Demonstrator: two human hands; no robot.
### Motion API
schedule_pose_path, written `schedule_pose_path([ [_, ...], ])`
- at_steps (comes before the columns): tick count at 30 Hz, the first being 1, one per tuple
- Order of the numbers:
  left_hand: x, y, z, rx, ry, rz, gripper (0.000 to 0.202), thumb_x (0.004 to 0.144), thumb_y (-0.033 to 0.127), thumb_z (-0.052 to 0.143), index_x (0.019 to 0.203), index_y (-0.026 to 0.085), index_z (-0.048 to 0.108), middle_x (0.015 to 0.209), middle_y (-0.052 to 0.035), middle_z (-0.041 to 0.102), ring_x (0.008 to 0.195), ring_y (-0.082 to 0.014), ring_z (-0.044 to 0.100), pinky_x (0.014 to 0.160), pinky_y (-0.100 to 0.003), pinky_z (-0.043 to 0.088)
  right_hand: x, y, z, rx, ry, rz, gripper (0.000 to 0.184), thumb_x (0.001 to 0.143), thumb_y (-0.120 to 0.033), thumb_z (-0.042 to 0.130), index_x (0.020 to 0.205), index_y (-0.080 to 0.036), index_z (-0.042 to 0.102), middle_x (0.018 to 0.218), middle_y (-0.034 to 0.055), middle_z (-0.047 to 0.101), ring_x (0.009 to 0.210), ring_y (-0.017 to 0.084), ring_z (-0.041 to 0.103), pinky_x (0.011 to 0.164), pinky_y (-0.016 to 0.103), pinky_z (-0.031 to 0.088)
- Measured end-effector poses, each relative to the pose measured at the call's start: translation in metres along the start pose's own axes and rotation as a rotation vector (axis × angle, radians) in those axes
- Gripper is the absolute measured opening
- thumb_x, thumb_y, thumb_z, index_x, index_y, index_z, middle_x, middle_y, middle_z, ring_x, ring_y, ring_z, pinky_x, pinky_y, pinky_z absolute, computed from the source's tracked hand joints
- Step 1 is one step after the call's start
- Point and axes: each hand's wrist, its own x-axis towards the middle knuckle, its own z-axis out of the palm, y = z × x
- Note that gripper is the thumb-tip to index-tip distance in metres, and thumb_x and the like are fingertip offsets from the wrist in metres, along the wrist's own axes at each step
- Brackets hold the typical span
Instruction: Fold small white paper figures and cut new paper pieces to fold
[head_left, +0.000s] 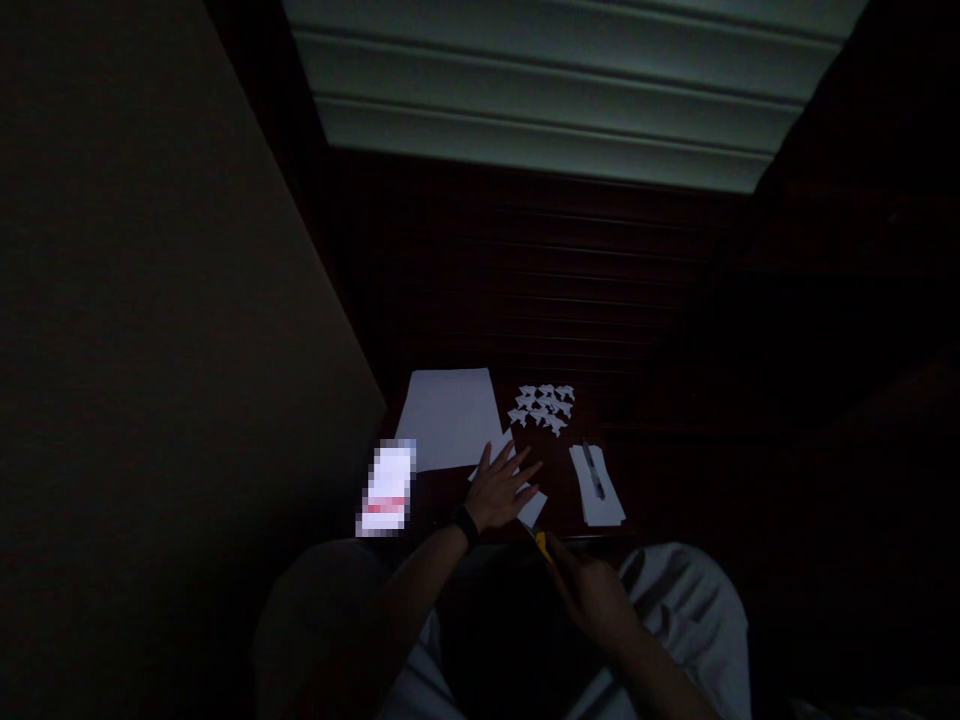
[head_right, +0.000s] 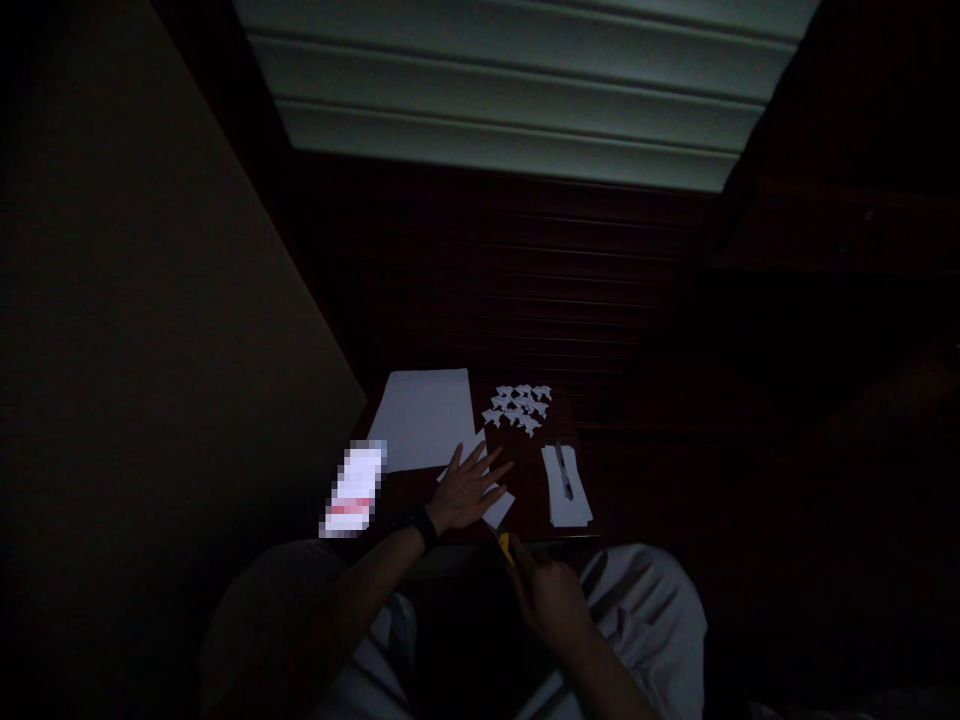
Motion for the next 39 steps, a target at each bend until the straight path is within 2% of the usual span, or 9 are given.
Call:
schedule_pose_path([
  [14,0.001,0.001,-0.001,-0.024,-0.024,-0.012,0.047,0.085,0.051,0.028,0.130,0.038,0.032,0.140,0.0043,0.029,0.131,-0.0260,0.009,0.103,-0.055,-0.004,-0.002,-0.001,-0.007,0.019,-0.040,0.049,0.048,0.087,-0.039,0.034,0.133,-0.024,0.031,0.097,0.0096,0.066,0.082,0.021,0.063,0.072,0.026,0.044],
  [18,-0.001,0.014,0.001,-0.037,0.010,-0.108,0.048,0.086,0.050,0.026,0.131,0.034,0.032,0.141,0.0015,0.026,0.131,-0.0288,0.007,0.102,-0.057,-0.001,-0.001,0.010,-0.013,-0.006,-0.014,0.046,0.046,0.088,-0.039,0.034,0.131,-0.026,0.034,0.100,0.0095,0.065,0.084,0.020,0.062,0.073,0.026,0.043],
  [21,-0.002,0.021,-0.004,-0.047,0.049,-0.171,0.049,0.087,0.047,0.024,0.133,0.031,0.029,0.142,-0.0004,0.023,0.131,-0.0305,0.006,0.101,-0.059,0.002,-0.001,0.022,-0.019,-0.009,-0.008,0.049,0.044,0.087,-0.038,0.035,0.129,-0.027,0.038,0.105,0.0091,0.063,0.086,0.020,0.062,0.073,0.026,0.043],
  [23,-0.001,0.018,-0.011,-0.044,0.065,-0.149,0.048,0.088,0.045,0.024,0.134,0.031,0.027,0.143,0.0000,0.022,0.131,-0.0300,0.006,0.102,-0.057,0.002,-0.001,0.030,-0.021,-0.007,-0.006,0.032,0.042,0.087,-0.038,0.035,0.128,-0.029,0.039,0.106,0.0078,0.062,0.088,0.020,0.061,0.073,0.025,0.043],
  [26,-0.002,0.003,-0.019,-0.028,0.057,-0.085,0.045,0.089,0.042,0.025,0.132,0.032,0.030,0.142,0.0024,0.024,0.131,-0.0258,0.009,0.105,-0.052,0.003,0.000,0.036,-0.021,-0.012,0.000,0.005,0.041,0.088,-0.037,0.034,0.128,-0.031,0.039,0.104,0.0064,0.062,0.087,0.019,0.061,0.072,0.026,0.043],
  [30,-0.005,-0.015,-0.014,-0.017,0.013,-0.034,0.042,0.089,0.040,0.026,0.130,0.035,0.034,0.140,0.0050,0.029,0.131,-0.0220,0.013,0.106,-0.047,0.005,0.003,0.035,-0.018,-0.032,-0.014,0.022,0.042,0.088,-0.038,0.034,0.128,-0.030,0.038,0.103,0.0073,0.062,0.085,0.019,0.061,0.071,0.026,0.043],
  [35,-0.008,-0.015,-0.008,-0.009,0.006,-0.025,0.042,0.089,0.042,0.025,0.130,0.035,0.034,0.140,0.0051,0.028,0.131,-0.0212,0.013,0.107,-0.046,0.003,0.006,0.031,-0.020,-0.047,-0.007,0.009,0.041,0.087,-0.038,0.034,0.128,-0.033,0.037,0.107,0.0055,0.061,0.083,0.019,0.061,0.070,0.026,0.043],
  [39,-0.009,-0.013,-0.011,-0.002,0.001,-0.026,0.043,0.088,0.044,0.026,0.130,0.035,0.034,0.141,0.0049,0.027,0.131,-0.0213,0.012,0.106,-0.046,0.003,0.007,0.028,-0.024,-0.049,-0.023,0.023,0.043,0.087,-0.039,0.035,0.129,-0.030,0.038,0.105,0.0072,0.062,0.083,0.019,0.062,0.071,0.026,0.043],
])
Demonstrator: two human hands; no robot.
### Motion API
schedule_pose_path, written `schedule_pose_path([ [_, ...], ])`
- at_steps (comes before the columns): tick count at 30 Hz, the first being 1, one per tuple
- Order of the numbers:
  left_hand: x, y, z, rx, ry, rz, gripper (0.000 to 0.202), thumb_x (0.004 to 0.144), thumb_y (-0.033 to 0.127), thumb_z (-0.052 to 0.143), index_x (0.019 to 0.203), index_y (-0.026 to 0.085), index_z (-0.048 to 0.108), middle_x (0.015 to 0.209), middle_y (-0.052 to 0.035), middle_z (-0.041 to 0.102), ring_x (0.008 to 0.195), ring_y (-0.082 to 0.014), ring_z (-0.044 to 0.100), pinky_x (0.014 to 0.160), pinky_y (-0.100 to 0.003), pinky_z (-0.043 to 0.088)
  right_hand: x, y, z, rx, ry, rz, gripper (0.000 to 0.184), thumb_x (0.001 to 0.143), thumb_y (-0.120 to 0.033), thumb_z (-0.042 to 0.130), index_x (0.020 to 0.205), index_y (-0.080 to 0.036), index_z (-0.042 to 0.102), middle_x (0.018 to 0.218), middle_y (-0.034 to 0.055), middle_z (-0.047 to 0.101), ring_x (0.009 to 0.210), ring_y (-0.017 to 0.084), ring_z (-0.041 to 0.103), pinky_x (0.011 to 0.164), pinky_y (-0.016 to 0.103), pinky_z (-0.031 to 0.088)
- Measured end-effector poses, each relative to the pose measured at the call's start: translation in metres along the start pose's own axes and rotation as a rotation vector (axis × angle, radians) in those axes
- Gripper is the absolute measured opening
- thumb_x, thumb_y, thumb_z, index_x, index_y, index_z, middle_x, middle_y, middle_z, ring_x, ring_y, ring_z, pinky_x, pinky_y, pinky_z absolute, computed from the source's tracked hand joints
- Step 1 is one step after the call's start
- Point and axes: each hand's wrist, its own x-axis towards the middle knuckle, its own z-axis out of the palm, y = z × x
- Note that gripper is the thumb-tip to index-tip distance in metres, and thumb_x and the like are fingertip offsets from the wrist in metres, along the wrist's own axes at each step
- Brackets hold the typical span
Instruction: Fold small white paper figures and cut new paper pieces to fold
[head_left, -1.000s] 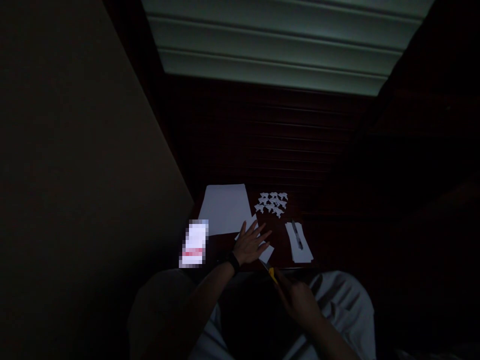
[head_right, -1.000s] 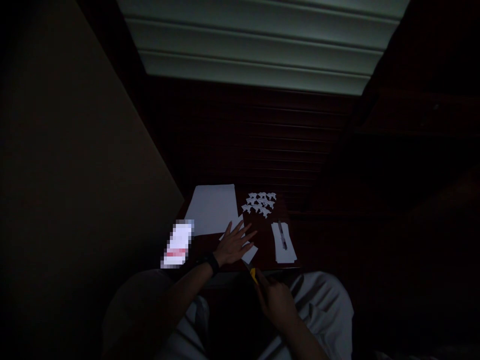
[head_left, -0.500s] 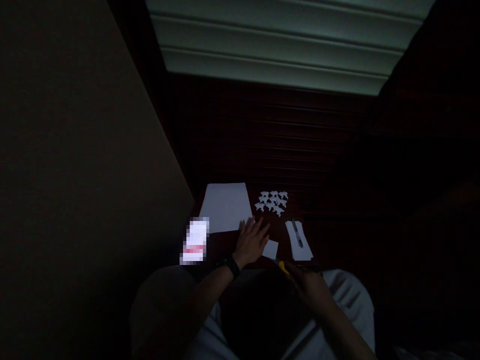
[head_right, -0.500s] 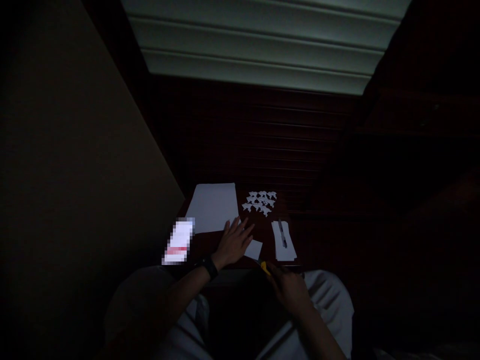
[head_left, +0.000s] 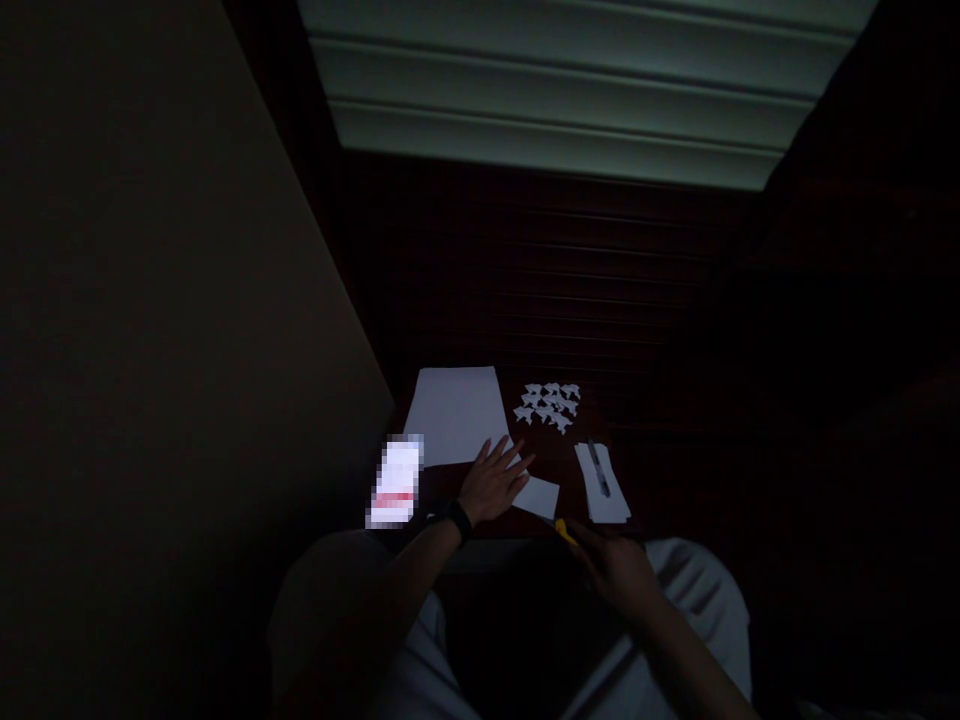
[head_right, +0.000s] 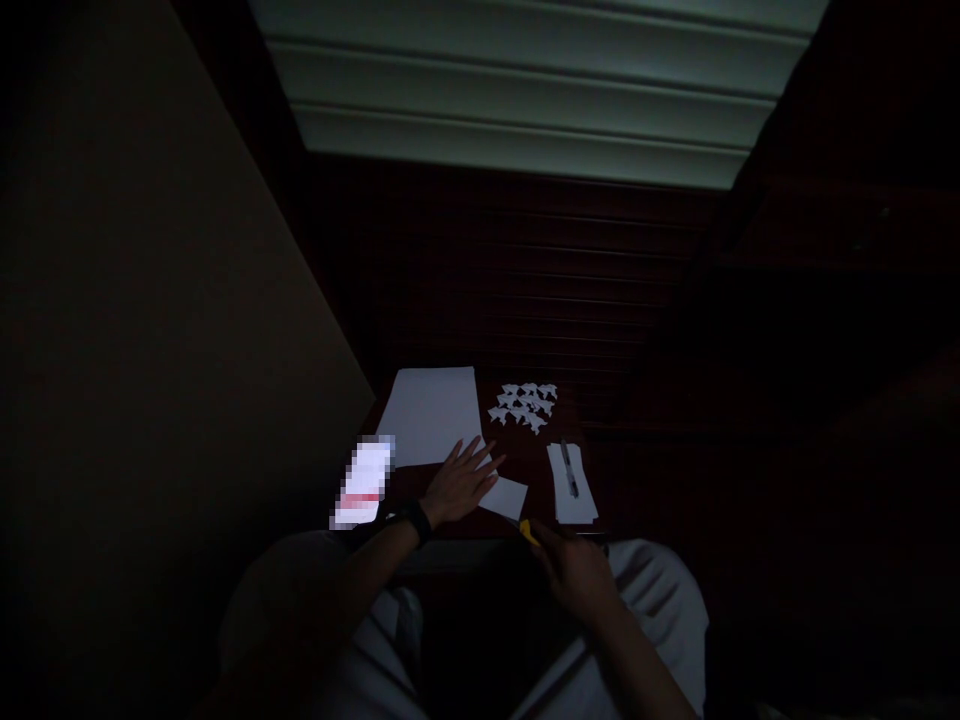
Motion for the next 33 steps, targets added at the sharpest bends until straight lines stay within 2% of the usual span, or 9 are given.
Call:
schedule_pose_path([
  [7,-0.0003,-0.0005,-0.0003,0.003,-0.006,0.000,0.044,0.088,0.045,0.026,0.130,0.035,0.034,0.141,0.0050,0.027,0.131,-0.0214,0.012,0.106,-0.046,0.004,0.0047,-0.0070,0.0013,-0.033,0.011,0.022,0.044,0.087,-0.039,0.034,0.129,-0.030,0.036,0.100,0.0068,0.065,0.079,0.019,0.063,0.068,0.026,0.044],
  [19,0.0002,0.0008,-0.0019,0.006,-0.024,-0.003,0.045,0.088,0.045,0.026,0.131,0.034,0.033,0.141,0.0050,0.027,0.132,-0.0219,0.010,0.106,-0.046,0.004,0.0030,-0.0018,0.0044,-0.026,0.017,-0.047,0.042,0.087,-0.037,0.033,0.128,-0.032,0.037,0.102,0.0056,0.064,0.076,0.017,0.062,0.065,0.024,0.042],
  [28,0.0005,0.0010,-0.0033,0.008,-0.019,-0.003,0.044,0.088,0.044,0.026,0.131,0.034,0.032,0.141,0.0051,0.026,0.132,-0.0214,0.011,0.106,-0.046,0.004,-0.0012,-0.0040,0.0008,0.027,0.015,-0.042,0.043,0.087,-0.034,0.035,0.129,-0.028,0.039,0.106,0.0076,0.062,0.085,0.019,0.061,0.073,0.024,0.042],
  [33,0.0004,0.0003,-0.0010,-0.012,-0.006,0.006,0.044,0.088,0.043,0.027,0.130,0.033,0.033,0.140,0.0033,0.029,0.131,-0.0222,0.012,0.106,-0.047,0.003,-0.0015,-0.0034,0.0016,0.021,0.002,-0.089,0.042,0.085,-0.036,0.039,0.127,-0.028,0.041,0.100,0.0072,0.064,0.083,0.019,0.062,0.072,0.026,0.043],
])
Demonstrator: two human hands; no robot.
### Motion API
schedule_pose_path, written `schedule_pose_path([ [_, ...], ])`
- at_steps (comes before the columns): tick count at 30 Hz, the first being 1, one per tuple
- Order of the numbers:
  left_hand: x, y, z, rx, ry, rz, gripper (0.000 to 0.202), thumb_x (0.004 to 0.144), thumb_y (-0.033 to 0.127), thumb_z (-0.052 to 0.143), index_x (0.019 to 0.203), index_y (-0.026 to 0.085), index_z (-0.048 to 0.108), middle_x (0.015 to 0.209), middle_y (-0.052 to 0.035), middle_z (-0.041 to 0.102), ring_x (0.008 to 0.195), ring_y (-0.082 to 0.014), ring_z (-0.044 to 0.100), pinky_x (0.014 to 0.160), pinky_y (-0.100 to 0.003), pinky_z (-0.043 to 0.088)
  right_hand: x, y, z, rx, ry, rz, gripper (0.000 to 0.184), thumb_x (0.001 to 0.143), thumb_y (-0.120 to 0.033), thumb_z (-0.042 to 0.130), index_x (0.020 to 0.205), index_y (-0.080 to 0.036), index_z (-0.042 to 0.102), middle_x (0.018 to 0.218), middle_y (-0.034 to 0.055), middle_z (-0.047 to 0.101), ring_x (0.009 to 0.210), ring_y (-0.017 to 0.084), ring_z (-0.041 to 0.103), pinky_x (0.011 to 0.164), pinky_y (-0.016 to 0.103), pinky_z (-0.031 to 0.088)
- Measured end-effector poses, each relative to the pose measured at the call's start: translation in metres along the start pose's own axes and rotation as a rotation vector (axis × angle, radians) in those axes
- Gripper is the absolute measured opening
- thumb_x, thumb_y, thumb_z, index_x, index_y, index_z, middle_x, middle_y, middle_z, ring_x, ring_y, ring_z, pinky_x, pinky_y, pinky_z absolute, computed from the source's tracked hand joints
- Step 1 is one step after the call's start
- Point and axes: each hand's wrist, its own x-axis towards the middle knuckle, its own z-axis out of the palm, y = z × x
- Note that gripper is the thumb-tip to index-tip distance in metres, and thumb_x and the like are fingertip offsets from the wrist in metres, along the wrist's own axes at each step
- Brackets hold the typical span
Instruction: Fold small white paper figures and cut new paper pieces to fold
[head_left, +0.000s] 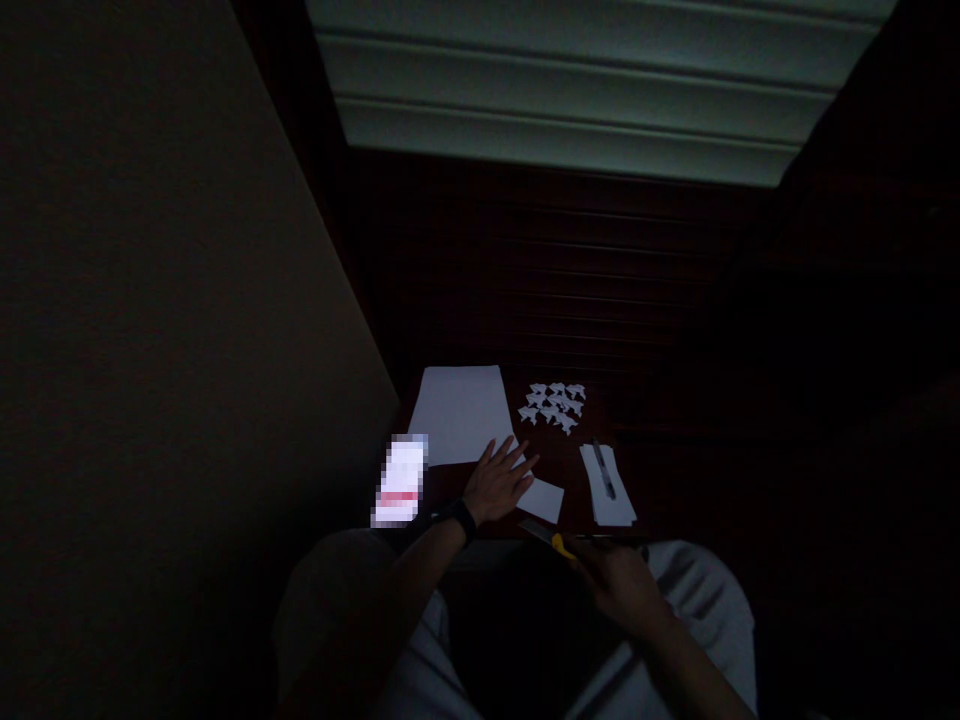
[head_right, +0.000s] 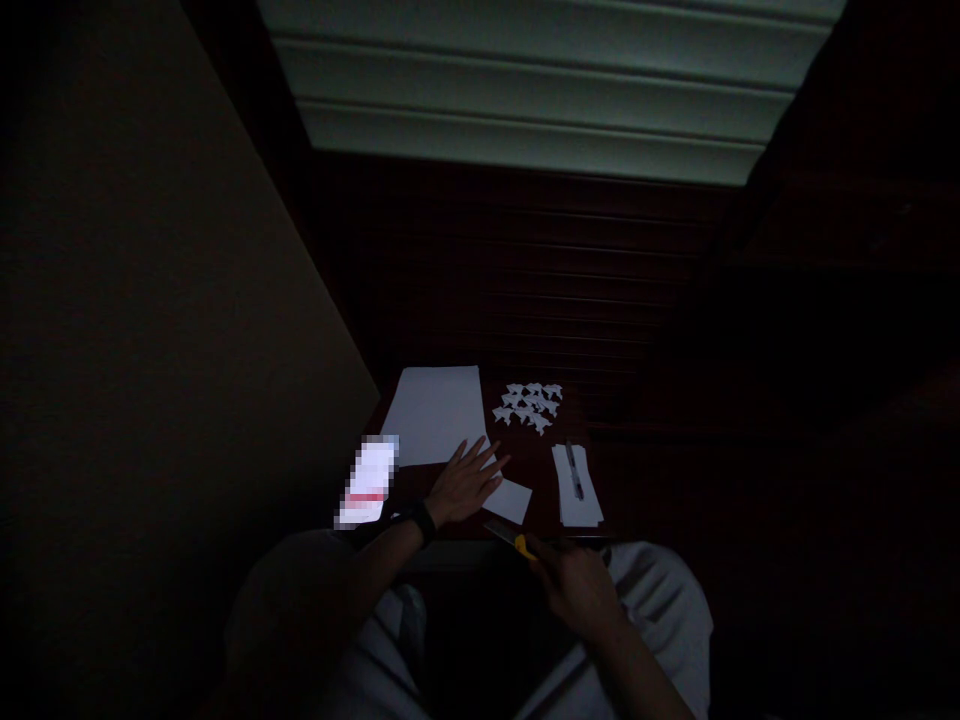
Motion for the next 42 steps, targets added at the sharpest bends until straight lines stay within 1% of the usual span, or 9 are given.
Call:
schedule_pose_path([
  [10,-0.001,0.003,-0.008,-0.126,0.057,0.000,0.048,0.087,0.040,0.033,0.133,0.025,0.031,0.141,-0.0032,0.028,0.131,-0.0229,0.013,0.106,-0.047,0.003,-0.013,0.018,-0.004,0.369,0.205,-0.015,0.039,0.087,-0.037,0.038,0.124,-0.028,0.045,0.110,0.0052,0.061,0.093,0.019,0.059,0.080,0.030,0.045],
  [18,-0.035,0.031,-0.018,-0.296,-0.103,0.186,0.098,0.060,0.066,0.055,0.136,0.017,0.021,0.142,-0.0134,0.019,0.131,-0.0316,0.009,0.104,-0.050,0.003,0.004,0.018,0.003,0.589,0.392,0.167,0.046,0.085,-0.045,0.039,0.123,-0.020,0.047,0.107,0.0076,0.063,0.090,0.021,0.061,0.079,0.032,0.047],
  [20,-0.047,0.036,-0.018,-0.354,-0.135,0.239,0.089,0.064,0.054,0.061,0.136,0.018,0.023,0.141,-0.0123,0.024,0.130,-0.0293,0.014,0.105,-0.049,0.004,0.007,0.017,0.004,0.596,0.390,0.194,0.048,0.084,-0.046,0.039,0.123,-0.019,0.047,0.102,0.0077,0.065,0.087,0.021,0.062,0.077,0.032,0.048],
  [22,-0.056,0.038,-0.017,-0.446,-0.119,0.231,0.056,0.078,0.031,0.053,0.131,0.024,0.034,0.137,-0.0073,0.035,0.129,-0.0241,0.022,0.106,-0.047,0.006,0.009,0.016,0.004,0.593,0.395,0.209,0.051,0.083,-0.048,0.040,0.123,-0.018,0.047,0.100,0.0077,0.066,0.086,0.022,0.062,0.075,0.032,0.049],
  [25,-0.058,0.040,-0.020,-0.793,0.009,0.039,0.034,0.083,0.022,0.045,0.115,0.026,0.053,0.121,-0.0050,0.053,0.118,-0.0210,0.042,0.103,-0.040,0.024,0.011,0.014,0.003,0.567,0.420,0.224,0.052,0.081,-0.049,0.040,0.122,-0.019,0.049,0.100,0.0069,0.066,0.088,0.022,0.062,0.074,0.031,0.049],
  [28,-0.045,0.038,-0.030,-1.267,0.346,-0.482,0.030,0.080,0.035,0.050,0.100,0.017,0.061,0.093,-0.0075,0.067,0.093,-0.0235,0.060,0.084,-0.034,0.046,0.013,0.013,0.003,0.504,0.416,0.241,0.049,0.082,-0.050,0.039,0.121,-0.022,0.050,0.099,0.0060,0.066,0.088,0.023,0.063,0.072,0.030,0.050],
  [30,-0.033,0.035,-0.038,-1.620,0.502,-0.702,0.040,0.081,0.042,0.048,0.109,0.013,0.055,0.091,-0.0097,0.066,0.088,-0.0241,0.061,0.077,-0.035,0.048,0.015,0.011,0.004,0.449,0.370,0.240,0.046,0.083,-0.049,0.038,0.120,-0.025,0.050,0.096,0.0050,0.067,0.084,0.022,0.064,0.069,0.029,0.050],
  [35,-0.018,0.024,-0.042,-2.152,0.645,-0.896,0.039,0.081,0.038,0.050,0.112,0.014,0.050,0.103,-0.0134,0.063,0.091,-0.0228,0.061,0.083,-0.038,0.047,0.024,-0.004,0.001,0.335,0.333,0.161,0.040,0.085,-0.046,0.037,0.120,-0.030,0.049,0.101,0.0032,0.066,0.087,0.020,0.063,0.070,0.027,0.048],
  [42,-0.022,0.020,-0.019,-2.250,0.670,-0.929,0.040,0.081,0.038,0.050,0.112,0.013,0.050,0.108,-0.0149,0.060,0.098,-0.0248,0.058,0.086,-0.040,0.045,0.032,-0.029,-0.008,0.270,0.316,0.041,0.039,0.087,-0.039,0.037,0.124,-0.029,0.045,0.107,0.0049,0.062,0.090,0.018,0.061,0.076,0.027,0.047],
])
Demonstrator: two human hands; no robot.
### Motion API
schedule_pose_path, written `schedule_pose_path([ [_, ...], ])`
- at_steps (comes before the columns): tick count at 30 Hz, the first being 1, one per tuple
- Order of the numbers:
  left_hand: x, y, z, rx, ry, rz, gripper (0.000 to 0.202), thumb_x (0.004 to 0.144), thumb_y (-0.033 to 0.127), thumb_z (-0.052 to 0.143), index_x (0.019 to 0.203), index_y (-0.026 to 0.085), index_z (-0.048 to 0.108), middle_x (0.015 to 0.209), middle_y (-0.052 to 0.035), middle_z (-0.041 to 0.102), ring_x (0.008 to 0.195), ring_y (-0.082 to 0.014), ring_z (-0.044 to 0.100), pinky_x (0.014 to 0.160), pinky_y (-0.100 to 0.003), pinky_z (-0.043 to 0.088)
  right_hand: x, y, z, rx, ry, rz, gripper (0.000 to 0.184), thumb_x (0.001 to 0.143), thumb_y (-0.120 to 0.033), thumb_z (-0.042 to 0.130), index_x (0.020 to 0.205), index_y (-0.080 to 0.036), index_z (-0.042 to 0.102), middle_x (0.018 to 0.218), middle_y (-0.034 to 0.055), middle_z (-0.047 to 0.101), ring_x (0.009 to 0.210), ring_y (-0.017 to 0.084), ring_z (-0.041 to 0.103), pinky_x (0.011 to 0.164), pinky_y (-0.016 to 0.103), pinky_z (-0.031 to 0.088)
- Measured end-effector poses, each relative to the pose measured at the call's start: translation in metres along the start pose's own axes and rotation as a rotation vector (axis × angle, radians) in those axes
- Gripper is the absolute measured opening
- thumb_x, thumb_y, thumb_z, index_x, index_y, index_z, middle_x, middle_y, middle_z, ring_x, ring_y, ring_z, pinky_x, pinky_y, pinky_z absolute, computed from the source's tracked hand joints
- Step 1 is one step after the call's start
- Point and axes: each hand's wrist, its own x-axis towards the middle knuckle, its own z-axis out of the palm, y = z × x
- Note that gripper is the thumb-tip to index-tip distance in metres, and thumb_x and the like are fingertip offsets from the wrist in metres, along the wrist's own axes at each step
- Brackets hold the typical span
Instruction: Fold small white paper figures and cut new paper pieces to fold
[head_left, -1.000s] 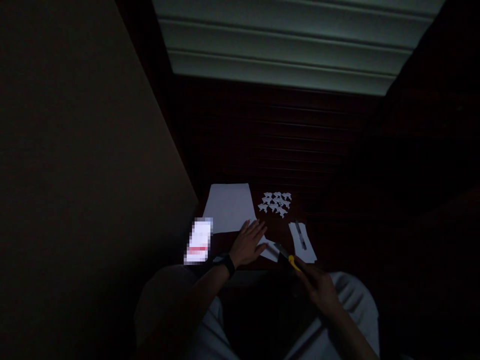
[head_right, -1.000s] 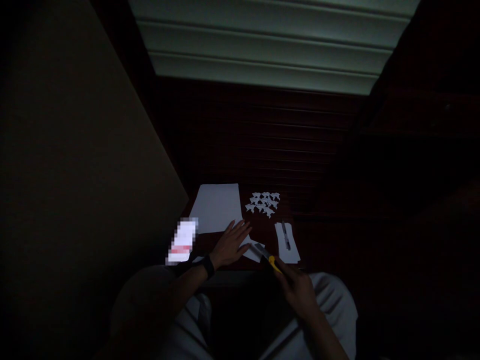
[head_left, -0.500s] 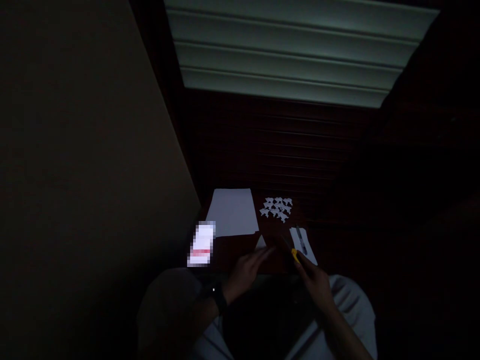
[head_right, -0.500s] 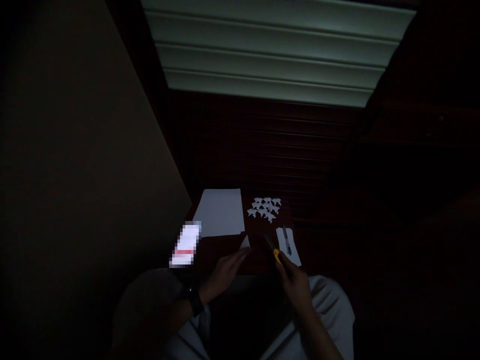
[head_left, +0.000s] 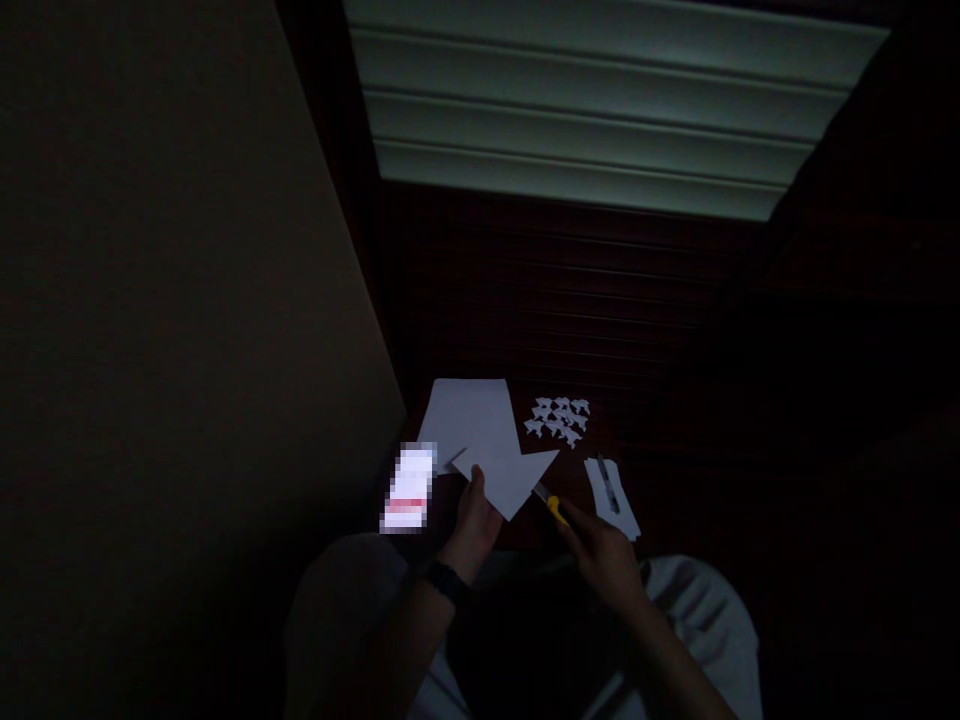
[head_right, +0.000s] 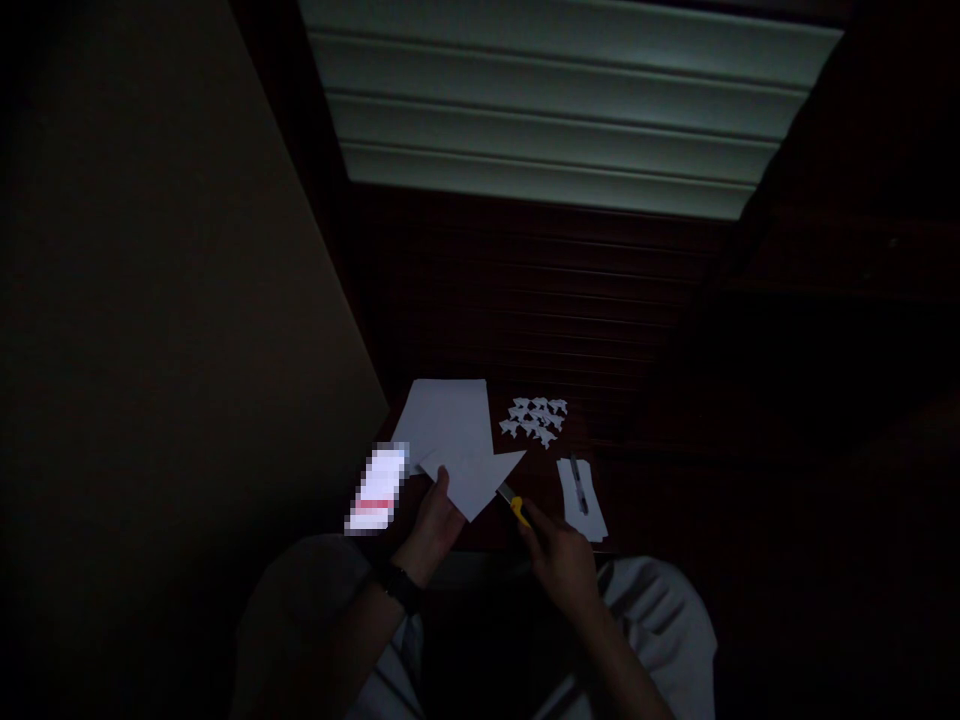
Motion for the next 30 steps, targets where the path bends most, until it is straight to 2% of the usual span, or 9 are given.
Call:
schedule_pose_path([
  [9,0.001,-0.008,0.016,0.016,0.066,0.142,0.039,0.079,0.037,0.054,0.112,0.016,0.050,0.107,-0.0118,0.061,0.089,-0.0213,0.062,0.079,-0.036,0.049,-0.004,-0.017,0.008,-0.081,-0.077,-0.050,0.039,0.087,-0.037,0.039,0.125,-0.029,0.043,0.105,0.0058,0.063,0.083,0.018,0.062,0.070,0.026,0.046],
  [15,0.001,-0.017,0.025,-0.001,0.142,0.103,0.036,0.079,0.042,0.052,0.102,0.014,0.055,0.099,-0.0119,0.065,0.086,-0.0222,0.063,0.077,-0.036,0.050,-0.004,-0.025,0.010,-0.077,-0.088,-0.061,0.039,0.085,-0.038,0.042,0.123,-0.027,0.046,0.105,0.0066,0.063,0.087,0.019,0.061,0.074,0.028,0.046],
  [21,-0.005,-0.020,0.034,0.045,0.171,0.116,0.044,0.083,0.051,0.037,0.106,0.017,0.055,0.103,-0.0125,0.063,0.094,-0.0222,0.060,0.080,-0.035,0.048,-0.003,-0.029,0.008,-0.076,-0.115,-0.063,0.039,0.084,-0.039,0.043,0.120,-0.026,0.049,0.103,0.0065,0.065,0.088,0.020,0.062,0.074,0.029,0.045],
  [24,-0.005,-0.020,0.040,0.069,0.156,0.092,0.045,0.083,0.051,0.037,0.105,0.017,0.056,0.102,-0.0128,0.063,0.096,-0.0230,0.059,0.080,-0.035,0.048,-0.002,-0.025,0.007,-0.058,-0.114,-0.073,0.039,0.084,-0.039,0.043,0.120,-0.027,0.049,0.102,0.0062,0.065,0.087,0.020,0.062,0.074,0.029,0.046],
  [27,-0.010,-0.023,0.036,0.098,0.108,0.053,0.040,0.082,0.048,0.043,0.101,0.016,0.057,0.102,-0.0131,0.063,0.096,-0.0242,0.059,0.081,-0.036,0.047,0.002,-0.016,0.006,-0.037,-0.106,-0.066,0.038,0.084,-0.040,0.043,0.119,-0.027,0.050,0.100,0.0059,0.065,0.087,0.020,0.062,0.073,0.029,0.046],
  [30,-0.026,-0.029,0.013,0.145,0.069,-0.005,0.029,0.081,0.038,0.049,0.099,0.017,0.057,0.103,-0.0123,0.062,0.096,-0.0227,0.058,0.084,-0.038,0.045,0.006,-0.004,0.004,-0.024,-0.088,-0.066,0.038,0.084,-0.040,0.043,0.118,-0.026,0.051,0.101,0.0063,0.064,0.088,0.020,0.061,0.075,0.029,0.045],
])
